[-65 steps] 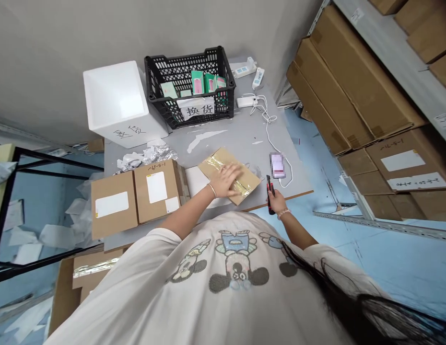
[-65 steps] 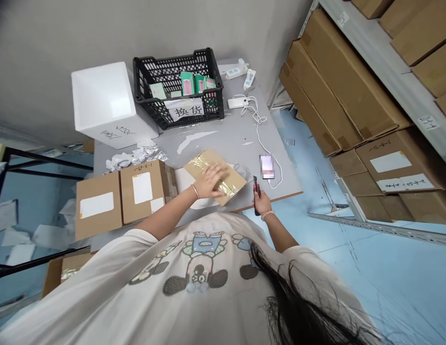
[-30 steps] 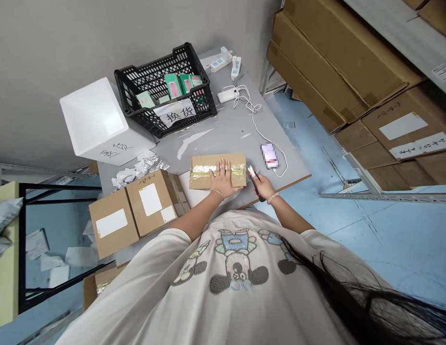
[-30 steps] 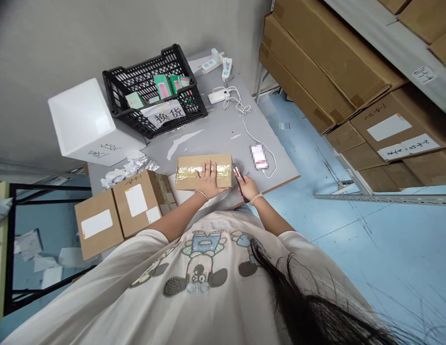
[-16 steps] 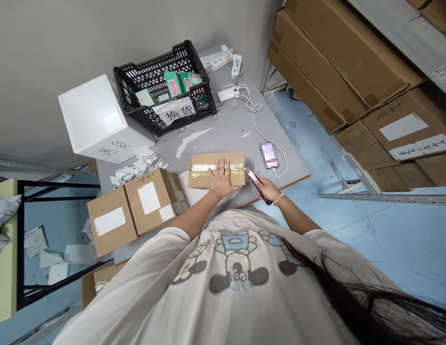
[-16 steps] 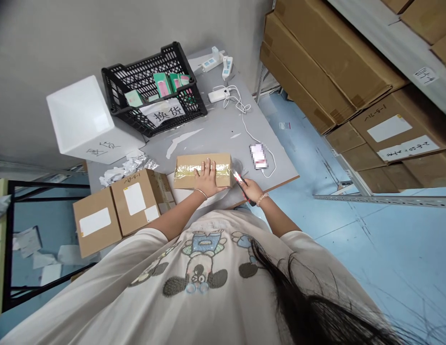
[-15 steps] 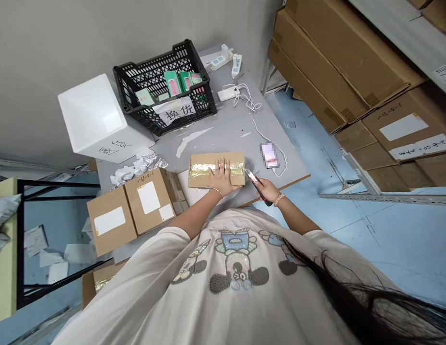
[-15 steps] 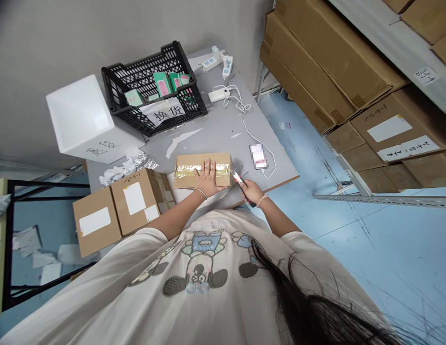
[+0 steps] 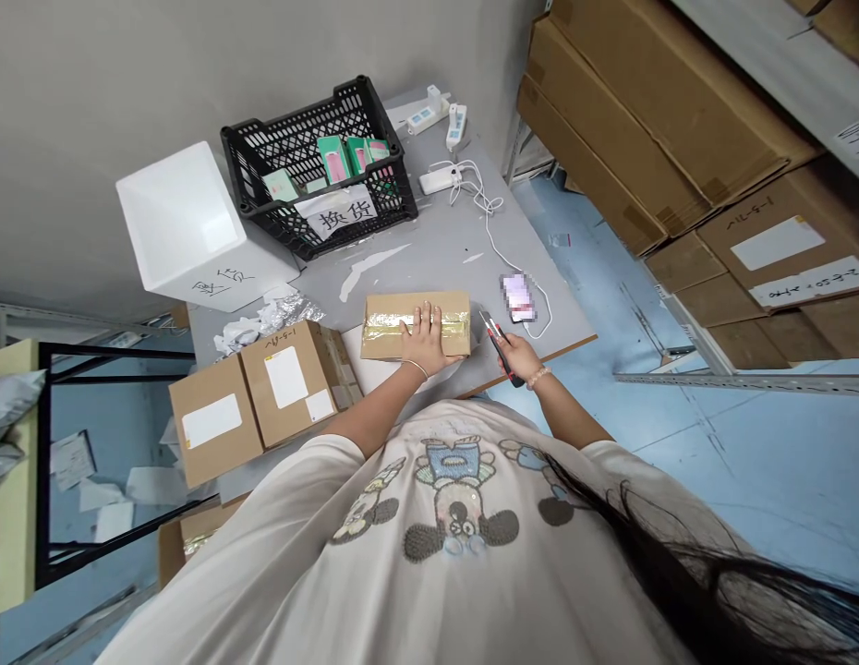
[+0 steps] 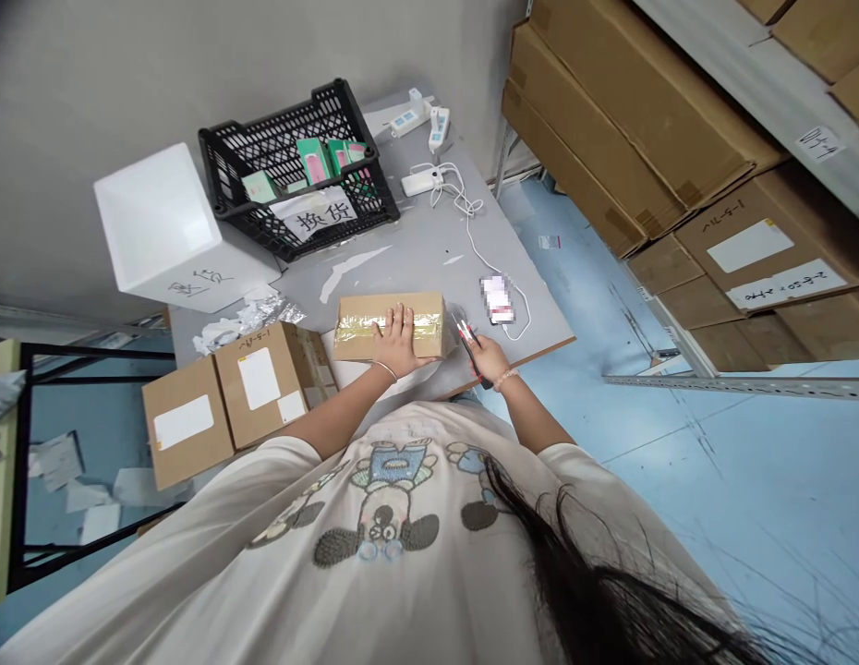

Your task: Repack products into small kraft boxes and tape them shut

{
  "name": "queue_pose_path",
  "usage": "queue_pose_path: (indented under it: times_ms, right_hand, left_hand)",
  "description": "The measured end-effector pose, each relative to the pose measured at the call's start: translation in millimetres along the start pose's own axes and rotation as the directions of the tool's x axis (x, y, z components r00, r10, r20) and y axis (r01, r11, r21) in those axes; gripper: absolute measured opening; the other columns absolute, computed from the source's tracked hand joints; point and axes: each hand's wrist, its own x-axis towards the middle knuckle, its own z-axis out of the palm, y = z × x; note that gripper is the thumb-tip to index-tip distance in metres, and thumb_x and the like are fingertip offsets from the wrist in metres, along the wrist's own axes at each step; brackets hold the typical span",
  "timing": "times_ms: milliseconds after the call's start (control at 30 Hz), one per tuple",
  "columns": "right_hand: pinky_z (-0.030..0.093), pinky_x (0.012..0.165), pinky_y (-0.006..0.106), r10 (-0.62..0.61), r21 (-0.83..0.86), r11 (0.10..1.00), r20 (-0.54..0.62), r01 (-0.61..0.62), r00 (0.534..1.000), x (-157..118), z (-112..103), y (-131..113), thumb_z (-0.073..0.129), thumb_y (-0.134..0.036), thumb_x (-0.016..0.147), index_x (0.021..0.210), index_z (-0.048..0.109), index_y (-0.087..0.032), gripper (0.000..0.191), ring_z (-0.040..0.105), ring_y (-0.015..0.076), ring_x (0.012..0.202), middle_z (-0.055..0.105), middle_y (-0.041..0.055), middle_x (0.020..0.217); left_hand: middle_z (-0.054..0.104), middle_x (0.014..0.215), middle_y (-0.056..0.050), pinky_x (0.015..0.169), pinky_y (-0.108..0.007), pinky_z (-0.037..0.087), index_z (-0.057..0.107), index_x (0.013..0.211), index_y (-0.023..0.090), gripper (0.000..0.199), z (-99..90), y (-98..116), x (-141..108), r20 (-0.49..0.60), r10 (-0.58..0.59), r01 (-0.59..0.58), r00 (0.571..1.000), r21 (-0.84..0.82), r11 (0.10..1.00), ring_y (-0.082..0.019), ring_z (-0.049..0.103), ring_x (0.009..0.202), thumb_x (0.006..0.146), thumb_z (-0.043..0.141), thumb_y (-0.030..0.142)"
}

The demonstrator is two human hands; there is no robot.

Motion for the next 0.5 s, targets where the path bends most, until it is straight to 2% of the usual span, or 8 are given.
queue_pose_path:
  times_ms: [200, 500]
  right_hand:
    - [0.038, 0.036, 0.018, -0.004, 0.053, 0.999, 0.033, 0.003, 0.999, 29, 7, -13, 0.046, -0.049, 0.096, 0.088, 0.052, -0.02, 0.03, 0.053, 0.0108, 0.036, 0.055, -0.0047, 0.051]
    - [0.039, 0.038, 0.018, -0.081, 0.081, 0.994, 0.075, 0.075, 0.994, 29, 8, -4, 0.044, -0.049, 0.097, 0.091, 0.054, -0.019, 0.032, 0.053, 0.0099, 0.037, 0.055, -0.0054, 0.051]
  left_hand:
    - [0.001, 0.163, -0.019, 0.115, -0.065, 0.007, 0.002, 0.157, 0.011, 0.124, 1.2, -2, -1, 0.013, 0.01, -0.01, 1.0, 0.036, 0.999, -0.04, -0.008, 0.149, 0.069, 0.05, 0.084]
    - [0.001, 0.163, -0.017, 0.116, -0.064, 0.004, 0.002, 0.157, 0.012, 0.122, 4.4, -1, -1, -0.018, 0.003, -0.002, 1.0, 0.022, 1.0, -0.038, -0.007, 0.149, 0.07, 0.047, 0.085]
